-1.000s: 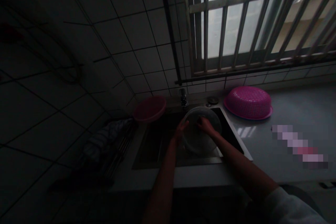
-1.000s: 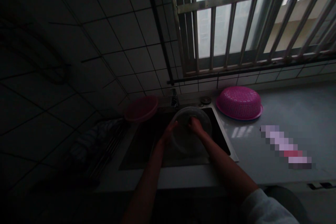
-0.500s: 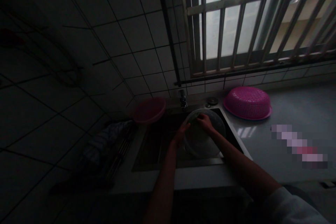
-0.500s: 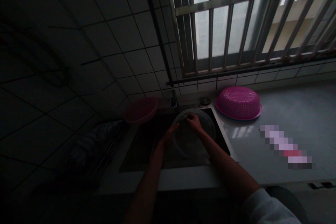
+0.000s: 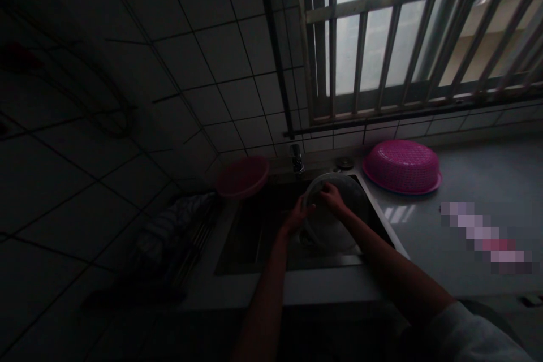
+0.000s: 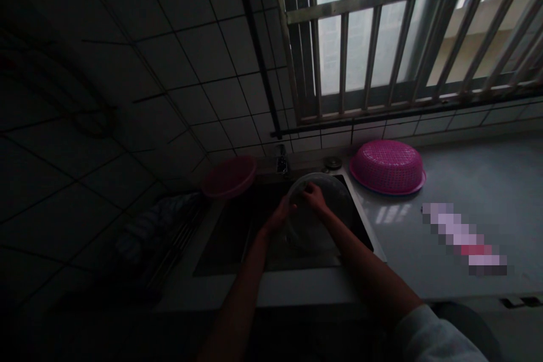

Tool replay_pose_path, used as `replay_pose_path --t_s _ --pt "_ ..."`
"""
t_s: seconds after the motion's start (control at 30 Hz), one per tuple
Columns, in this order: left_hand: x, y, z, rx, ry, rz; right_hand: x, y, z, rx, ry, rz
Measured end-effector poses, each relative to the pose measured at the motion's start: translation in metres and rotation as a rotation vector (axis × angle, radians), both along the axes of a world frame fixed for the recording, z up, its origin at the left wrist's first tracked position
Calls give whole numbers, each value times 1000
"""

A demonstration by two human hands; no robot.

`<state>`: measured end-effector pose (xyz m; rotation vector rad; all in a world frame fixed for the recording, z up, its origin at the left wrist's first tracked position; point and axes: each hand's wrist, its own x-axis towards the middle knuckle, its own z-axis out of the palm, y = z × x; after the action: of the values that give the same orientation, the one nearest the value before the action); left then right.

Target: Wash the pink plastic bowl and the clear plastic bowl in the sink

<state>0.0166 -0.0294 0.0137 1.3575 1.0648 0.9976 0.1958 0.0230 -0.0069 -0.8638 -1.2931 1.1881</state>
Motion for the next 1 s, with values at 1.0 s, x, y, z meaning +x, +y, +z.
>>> replay_pose_path --t_s 1.0 --pt "4 -6 15 -215 -325 -2 13 14 1 12 -93 -173"
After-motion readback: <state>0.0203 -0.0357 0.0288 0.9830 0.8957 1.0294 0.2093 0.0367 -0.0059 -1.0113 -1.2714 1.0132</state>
